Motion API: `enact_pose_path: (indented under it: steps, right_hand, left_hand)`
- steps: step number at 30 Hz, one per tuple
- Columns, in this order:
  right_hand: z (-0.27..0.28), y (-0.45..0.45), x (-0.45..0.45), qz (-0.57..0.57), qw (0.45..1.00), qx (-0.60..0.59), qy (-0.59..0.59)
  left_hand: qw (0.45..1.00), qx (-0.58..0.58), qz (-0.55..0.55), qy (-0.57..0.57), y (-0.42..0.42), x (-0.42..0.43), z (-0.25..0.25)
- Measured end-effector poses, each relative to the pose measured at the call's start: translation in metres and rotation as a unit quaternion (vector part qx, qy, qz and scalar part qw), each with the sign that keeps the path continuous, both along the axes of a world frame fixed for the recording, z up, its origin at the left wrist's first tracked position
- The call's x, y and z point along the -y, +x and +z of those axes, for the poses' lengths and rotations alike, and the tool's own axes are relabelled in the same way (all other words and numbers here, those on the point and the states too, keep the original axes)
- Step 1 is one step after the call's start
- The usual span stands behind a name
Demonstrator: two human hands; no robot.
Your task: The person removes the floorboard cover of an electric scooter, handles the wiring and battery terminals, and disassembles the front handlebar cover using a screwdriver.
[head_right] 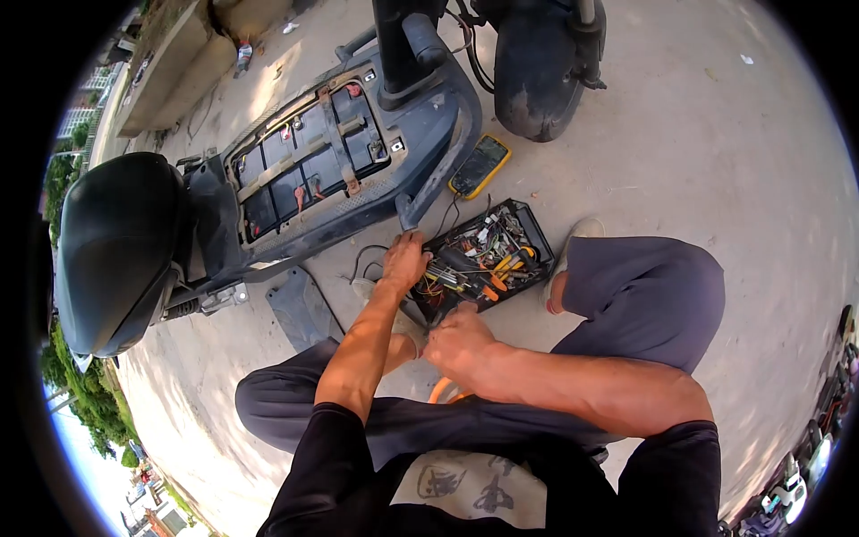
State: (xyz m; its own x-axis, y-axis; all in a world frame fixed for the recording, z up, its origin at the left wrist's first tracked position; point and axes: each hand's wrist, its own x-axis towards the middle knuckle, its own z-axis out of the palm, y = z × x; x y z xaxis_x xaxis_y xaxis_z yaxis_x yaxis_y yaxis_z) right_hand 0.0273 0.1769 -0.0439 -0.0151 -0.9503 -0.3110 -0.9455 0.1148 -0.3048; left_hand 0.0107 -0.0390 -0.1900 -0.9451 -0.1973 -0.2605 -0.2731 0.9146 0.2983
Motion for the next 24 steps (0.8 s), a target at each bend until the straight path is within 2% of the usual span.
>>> enact_pose_path:
  steps: [3, 5, 7, 10, 13, 16, 20, 22, 23, 24]
  right_hand:
    - [-0.009, 0.002, 0.0, -0.001, 0.999, 0.04, 0.016]
    - [0.026, -0.011, -0.004, -0.043, 0.994, 0.097, 0.026]
    - [0.02, -0.011, -0.006, -0.041, 0.996, 0.068, 0.048]
    - [0.02, -0.012, -0.014, -0.052, 0.999, 0.002, -0.009]
    - [0.038, -0.021, -0.018, -0.074, 0.996, -0.006, -0.049]
    - [0.041, -0.026, -0.01, -0.066, 0.996, 0.055, -0.023]
    - [0.048, -0.035, 0.0, -0.068, 0.996, 0.057, -0.016]
    - [0.04, -0.04, 0.004, -0.128, 0.988, 0.071, -0.048]
    - [0.036, -0.044, 0.006, -0.154, 0.983, 0.077, -0.066]
    - [0.037, -0.048, 0.009, -0.207, 0.97, 0.12, -0.035]
  left_hand:
    - [0.997, 0.008, -0.04, -0.071, -0.001, 0.008, -0.037]
    - [0.996, 0.02, -0.049, -0.07, -0.004, 0.006, -0.039]
    - [0.996, 0.026, -0.055, -0.068, -0.002, 0.008, -0.037]
    - [0.998, 0.002, -0.033, -0.044, 0.0, 0.008, -0.023]
    - [0.997, 0.053, 0.062, 0.004, -0.006, 0.003, 0.001]
    - [0.99, 0.125, 0.049, 0.039, -0.015, 0.002, 0.035]
    - [0.992, 0.067, 0.061, 0.085, -0.028, -0.013, 0.072]
    - [0.988, -0.002, 0.087, 0.126, -0.033, -0.022, 0.081]
    - [0.986, 0.046, 0.053, 0.151, -0.041, -0.018, 0.08]
    - [0.952, 0.136, 0.073, 0.264, -0.045, -0.014, 0.067]
